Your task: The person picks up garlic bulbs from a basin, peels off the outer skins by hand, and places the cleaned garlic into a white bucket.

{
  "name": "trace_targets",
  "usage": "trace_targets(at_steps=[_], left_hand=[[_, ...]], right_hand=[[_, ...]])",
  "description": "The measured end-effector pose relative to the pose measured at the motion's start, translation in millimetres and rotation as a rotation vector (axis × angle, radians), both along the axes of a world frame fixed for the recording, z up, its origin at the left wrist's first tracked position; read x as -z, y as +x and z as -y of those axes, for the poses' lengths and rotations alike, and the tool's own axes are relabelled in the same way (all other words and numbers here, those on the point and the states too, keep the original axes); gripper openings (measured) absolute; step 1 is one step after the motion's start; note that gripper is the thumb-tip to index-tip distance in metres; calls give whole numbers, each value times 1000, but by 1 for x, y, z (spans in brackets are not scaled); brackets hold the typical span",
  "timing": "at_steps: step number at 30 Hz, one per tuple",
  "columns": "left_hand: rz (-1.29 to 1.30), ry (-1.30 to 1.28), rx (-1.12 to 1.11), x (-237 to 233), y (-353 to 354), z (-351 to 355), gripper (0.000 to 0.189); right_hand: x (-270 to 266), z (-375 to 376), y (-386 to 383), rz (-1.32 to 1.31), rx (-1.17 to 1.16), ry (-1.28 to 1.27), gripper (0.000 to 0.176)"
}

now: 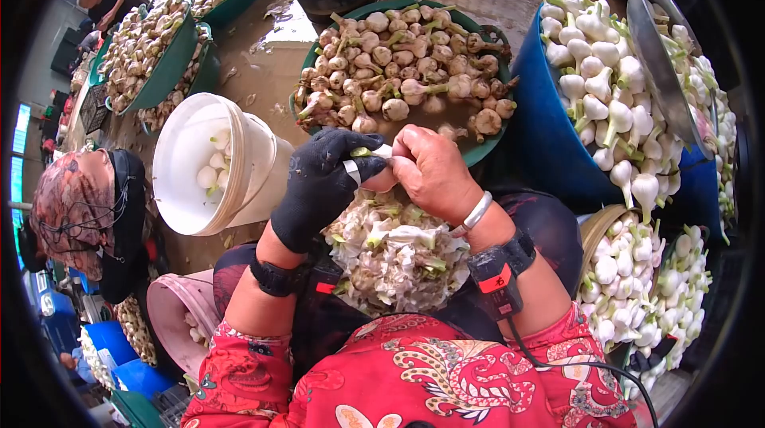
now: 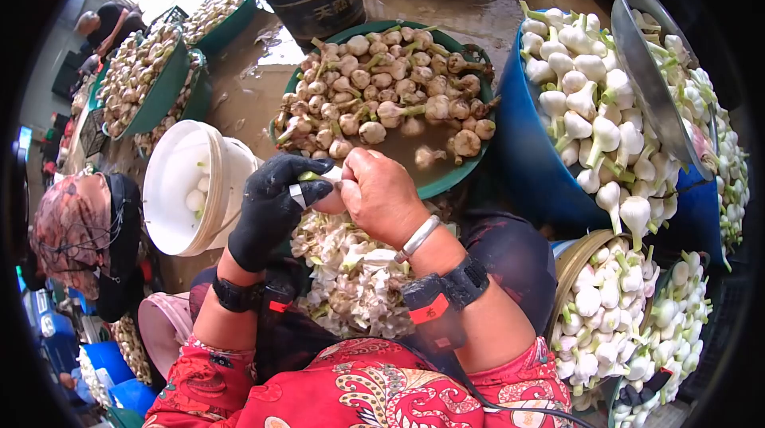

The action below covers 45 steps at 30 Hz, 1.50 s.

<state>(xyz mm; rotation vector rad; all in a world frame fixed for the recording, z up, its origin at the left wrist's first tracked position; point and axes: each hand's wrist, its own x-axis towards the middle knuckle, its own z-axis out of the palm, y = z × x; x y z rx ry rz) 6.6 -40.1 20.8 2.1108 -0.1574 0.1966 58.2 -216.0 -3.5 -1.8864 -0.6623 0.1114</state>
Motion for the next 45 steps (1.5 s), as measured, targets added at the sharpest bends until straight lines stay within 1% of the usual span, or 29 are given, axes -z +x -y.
trace_targets(at_steps=[1, 2, 3, 4, 5, 6, 7, 8, 9, 11, 12, 13, 14, 15, 16, 17, 18, 19, 22, 24, 25, 27, 30, 37, 39, 40, 42, 43, 45], left_hand=[[3, 3, -6, 2, 0, -1, 23], [-31, -93, -65, 3, 1, -1, 22], [-65, -188, -124, 4, 2, -2, 22], [-88, -303, -129, 4, 2, -5, 21], [-80, -300, -135, 2, 2, -8, 21], [-180, -524, -170, -1, 1, -10, 22], [-281, -748, -200, -3, 0, -12, 24], [-282, -829, -185, -3, 1, -13, 26], [-278, -828, -184, -4, 1, -12, 26], [-248, -867, -145, -5, -1, -10, 26], [-254, -872, -143, -5, -2, -8, 26], [-253, -803, -130, -6, -2, -7, 26], [-253, -734, -115, -6, -2, -6, 25], [-258, -736, -110, -5, -2, -5, 25], [-261, -664, -93, -5, -1, -5, 25], [-264, -592, -76, -5, -1, -5, 25], [-291, -616, -73, -7, -1, -4, 26], [-293, -618, -72, -5, -1, -4, 26], [-287, -540, -44, -1, 0, -5, 24], [-275, -438, -58, -5, 0, -3, 22], [-274, -439, -60, -7, -1, -2, 22], [-289, -440, -41, -8, -3, -1, 21], [-276, -458, -57, -6, -3, -2, 20], [-204, -337, -58, -9, -2, -7, 20], [-175, -255, -46, -7, -4, -8, 19], [-172, -256, -54, -6, -6, -8, 19], [-182, -312, -62, -6, -9, -10, 21], [-172, -312, -75, -8, -9, -12, 21], [-290, -618, -223, -11, -13, -17, 23]], right_hand=[[-1, 0, -1, -31, 0, -40, 8], [-1, 0, -4, -10, -16, -65, 12], [0, 0, -8, 5, -26, -74, 12], [1, 0, -12, 13, -51, -115, 11], [4, 1, -16, 24, -76, -155, 11], [11, 2, -22, 94, -116, -243, 12], [16, 1, -26, 78, -150, -302, 14], [18, 2, -27, 45, -107, -355, 12], [18, 3, -26, 11, -63, -411, 11], [15, 5, -14, -10, 150, -54, 10], [8, 5, -10, -197, 178, 146, 9], [-1, 6, -8, -347, 144, 334, 8], [-3, 3, -7, -400, 115, 428, 9], [-4, 1, -6, -450, 86, 524, 10], [-5, 2, -5, -451, 91, 524, 10], [-6, 3, -4, -403, 58, 434, 12], [-7, 4, -4, -356, 24, 343, 14], [-6, 5, -2, -357, 27, 341, 14], [-1, 7, 0, -247, -17, 260, 15], [1, 5, 0, -61, 3, 269, 15], [0, 5, -1, -60, 0, 269, 15], [-5, 7, -2, -154, -13, 213, 12], [-5, 8, -3, -133, -11, 144, 10], [-3, 1, -4, -197, -3, 256, 10], [-6, 2, -4, -122, -105, 92, 7], [-6, 1, -5, -121, -114, 91, 7], [-4, -1, -11, 6, -91, -64, 10], [-4, -2, -16, 4, -115, -50, 11], [-2, -4, -26, 107, -154, -150, 11]])
